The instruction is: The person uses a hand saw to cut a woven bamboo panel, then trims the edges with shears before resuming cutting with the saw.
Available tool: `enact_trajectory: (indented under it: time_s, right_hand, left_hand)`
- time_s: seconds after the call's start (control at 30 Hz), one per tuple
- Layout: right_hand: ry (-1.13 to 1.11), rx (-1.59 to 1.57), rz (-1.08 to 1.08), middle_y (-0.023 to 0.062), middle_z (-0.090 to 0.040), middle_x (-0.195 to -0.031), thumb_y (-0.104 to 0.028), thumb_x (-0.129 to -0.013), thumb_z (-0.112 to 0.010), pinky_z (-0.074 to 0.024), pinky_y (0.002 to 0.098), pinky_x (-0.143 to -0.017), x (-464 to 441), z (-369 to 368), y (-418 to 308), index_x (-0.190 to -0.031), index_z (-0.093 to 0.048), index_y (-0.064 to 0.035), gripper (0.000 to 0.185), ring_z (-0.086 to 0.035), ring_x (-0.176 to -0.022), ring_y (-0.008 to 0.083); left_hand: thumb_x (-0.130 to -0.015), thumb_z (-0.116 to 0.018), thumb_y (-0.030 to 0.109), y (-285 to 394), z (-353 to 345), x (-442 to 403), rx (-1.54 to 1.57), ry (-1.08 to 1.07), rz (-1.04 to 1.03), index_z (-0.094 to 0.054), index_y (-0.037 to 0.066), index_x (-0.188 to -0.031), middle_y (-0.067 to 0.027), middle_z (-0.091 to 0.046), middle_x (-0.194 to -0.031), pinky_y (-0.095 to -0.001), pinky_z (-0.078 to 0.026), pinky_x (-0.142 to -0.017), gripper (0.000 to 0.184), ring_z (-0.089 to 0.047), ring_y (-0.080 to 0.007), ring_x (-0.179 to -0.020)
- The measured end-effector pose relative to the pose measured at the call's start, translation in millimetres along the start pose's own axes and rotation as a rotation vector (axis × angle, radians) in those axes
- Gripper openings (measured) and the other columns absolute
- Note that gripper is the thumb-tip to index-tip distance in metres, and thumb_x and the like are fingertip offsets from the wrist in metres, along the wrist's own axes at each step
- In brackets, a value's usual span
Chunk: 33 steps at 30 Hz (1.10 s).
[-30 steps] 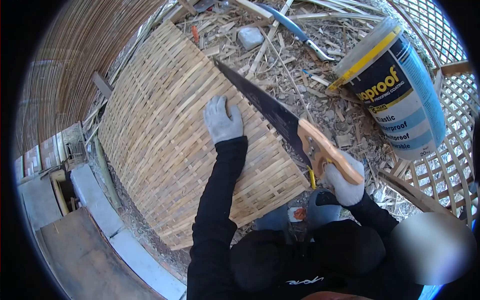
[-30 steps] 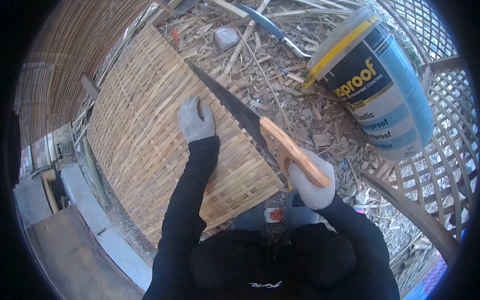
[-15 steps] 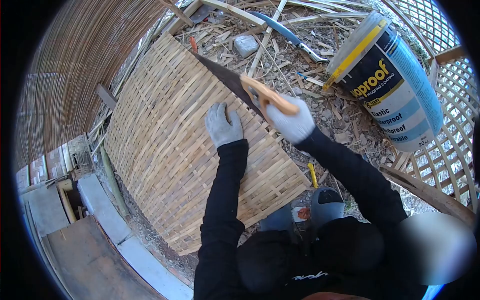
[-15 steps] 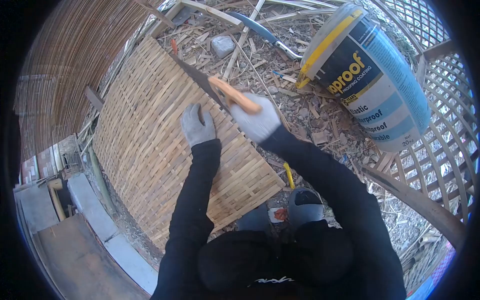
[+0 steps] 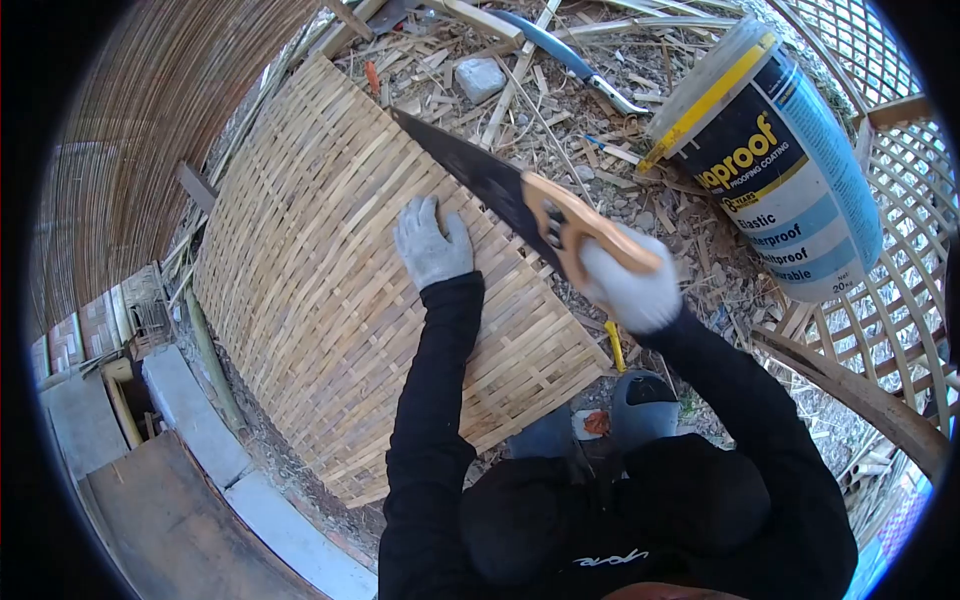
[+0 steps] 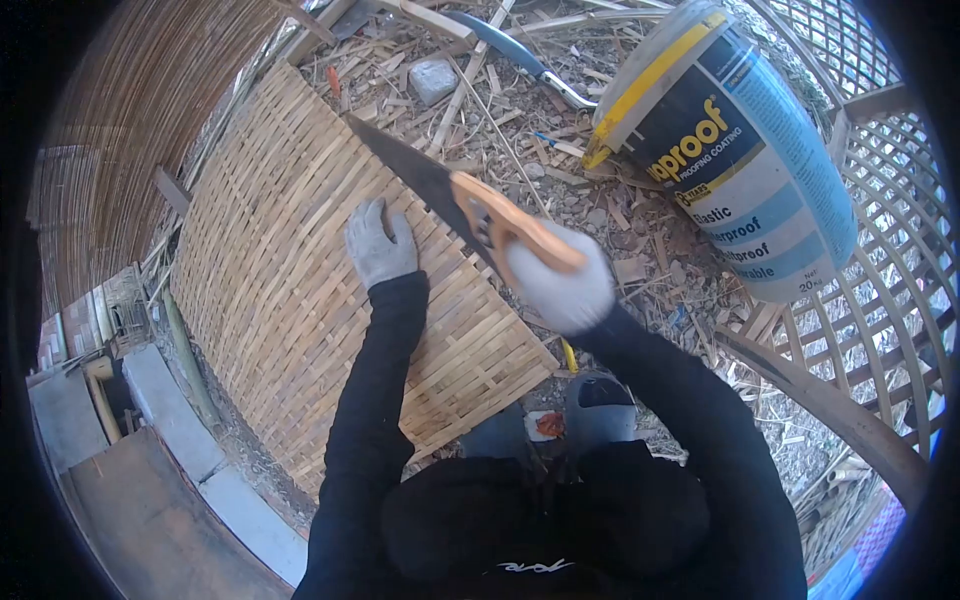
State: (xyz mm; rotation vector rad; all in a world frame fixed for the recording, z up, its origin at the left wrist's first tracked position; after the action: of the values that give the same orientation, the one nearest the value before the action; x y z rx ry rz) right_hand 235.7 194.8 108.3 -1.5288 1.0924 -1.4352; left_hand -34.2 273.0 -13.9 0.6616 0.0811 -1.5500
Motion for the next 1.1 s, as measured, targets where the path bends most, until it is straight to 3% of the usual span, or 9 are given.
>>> enact_trajectory:
  time_s: [0.23, 0.33, 0.43, 0.47, 0.6, 0.7, 0.8, 0.87, 1.1]
  right_hand:
    - [-0.042, 0.01, 0.128, 0.0026, -0.071, -0.079, -0.021, -0.102, -0.067, -0.053, 0.0294, -0.065, -97, -61, -8, -0.107, -0.074, 0.0009, 0.023, -0.068, -0.072, 0.0087]
    - [-0.058, -0.022, 0.077, 0.0018, -0.072, -0.081, -0.021, -0.102, -0.067, -0.0523, 0.0279, -0.065, -54, -35, -3, -0.112, -0.075, -0.0001, 0.024, -0.067, -0.072, 0.0081]
    - [-0.024, 0.285, 0.265, 0.0027, -0.07, -0.083, -0.018, -0.101, -0.066, -0.0531, 0.0281, -0.068, -2, 2, 8, -0.116, -0.074, -0.0008, 0.024, -0.066, -0.074, 0.0083]
    - [-0.012, 0.157, -0.019, 0.0029, -0.072, -0.086, -0.015, -0.1, -0.064, -0.0538, 0.0284, -0.069, 22, 10, -8, -0.117, -0.074, -0.0003, 0.025, -0.067, -0.077, 0.009]
    - [0.007, 0.281, 0.061, 0.0036, -0.074, -0.092, -0.015, -0.101, -0.064, -0.0536, 0.0274, -0.069, 63, 40, -2, -0.121, -0.074, 0.0003, 0.027, -0.068, -0.079, 0.0072]
    - [-0.043, -0.079, -0.046, 0.0034, -0.074, -0.09, -0.015, -0.102, -0.065, -0.0529, 0.0267, -0.068, 34, 17, -7, -0.12, -0.075, 0.0006, 0.026, -0.067, -0.078, 0.0068]
    - [-0.015, -0.019, 0.075, 0.0011, -0.071, -0.079, -0.016, -0.102, -0.066, -0.0515, 0.0259, -0.065, -29, -22, 2, -0.112, -0.075, 0.0, 0.021, -0.064, -0.072, 0.006]
    - [-0.005, 0.174, 0.271, 0.0082, -0.074, -0.082, -0.019, -0.103, -0.067, -0.0546, 0.0313, -0.067, -73, -44, 7, -0.107, -0.073, 0.001, 0.021, -0.073, -0.074, 0.0153]
    - [-0.012, 0.103, 0.232, 0.0071, -0.073, -0.085, -0.016, -0.103, -0.066, -0.0542, 0.0315, -0.068, -53, -36, 9, -0.11, -0.073, 0.0003, 0.02, -0.072, -0.077, 0.0144]
  left_hand:
    - [-0.093, -0.073, 0.019, -1, 5, -7, 0.051, -0.006, 0.015, -0.07, 0.002, -0.123, -0.0191, -0.068, -0.134, -0.0513, -0.042, -0.117, 0.034, -0.059, -0.0383, -0.131]
    - [-0.093, -0.073, 0.019, -2, 2, -5, 0.049, 0.025, 0.004, -0.071, 0.002, -0.121, -0.0191, -0.068, -0.134, -0.0514, -0.042, -0.117, 0.033, -0.059, -0.0384, -0.132]
    - [-0.093, -0.073, 0.019, 0, 6, -7, 0.072, -0.007, 0.019, -0.07, 0.002, -0.123, -0.019, -0.068, -0.135, -0.0514, -0.041, -0.118, 0.034, -0.059, -0.0383, -0.133]
    - [-0.093, -0.073, 0.019, -1, 5, -5, 0.062, -0.002, 0.017, -0.07, 0.003, -0.124, -0.019, -0.068, -0.135, -0.0513, -0.04, -0.119, 0.035, -0.059, -0.0383, -0.133]
    - [-0.093, -0.073, 0.02, -1, 1, -7, 0.021, 0.008, 0.016, -0.069, 0.003, -0.127, -0.0191, -0.067, -0.136, -0.0513, -0.039, -0.12, 0.038, -0.058, -0.0386, -0.135]
    - [-0.093, -0.073, 0.02, -1, -1, -6, 0.005, -0.007, 0.025, -0.069, 0.003, -0.128, -0.0191, -0.067, -0.137, -0.0515, -0.039, -0.121, 0.038, -0.057, -0.0389, -0.135]
    - [-0.093, -0.073, 0.02, -2, -1, -5, 0.019, -0.031, 0.022, -0.069, 0.003, -0.128, -0.0192, -0.067, -0.138, -0.0515, -0.039, -0.121, 0.038, -0.057, -0.0389, -0.136]
    - [-0.093, -0.073, 0.019, -2, 1, -4, 0.025, -0.037, 0.038, -0.069, 0.003, -0.127, -0.0194, -0.067, -0.138, -0.0513, -0.039, -0.121, 0.038, -0.057, -0.0388, -0.136]
    - [-0.093, -0.072, 0.019, -4, -2, -6, 0.056, -0.011, 0.018, -0.069, 0.002, -0.127, -0.0194, -0.067, -0.138, -0.0516, -0.039, -0.121, 0.038, -0.057, -0.0386, -0.136]
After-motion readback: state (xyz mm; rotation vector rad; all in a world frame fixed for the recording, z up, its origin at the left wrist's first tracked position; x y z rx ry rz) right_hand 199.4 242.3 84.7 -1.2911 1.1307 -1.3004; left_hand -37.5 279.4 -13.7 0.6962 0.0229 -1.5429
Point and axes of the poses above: each hand's wrist, its own x-axis away from the middle knuckle, its own z-axis out of the back of the hand, y = z × x, the point moved 2 cm from there along -x, towards the middle knuckle
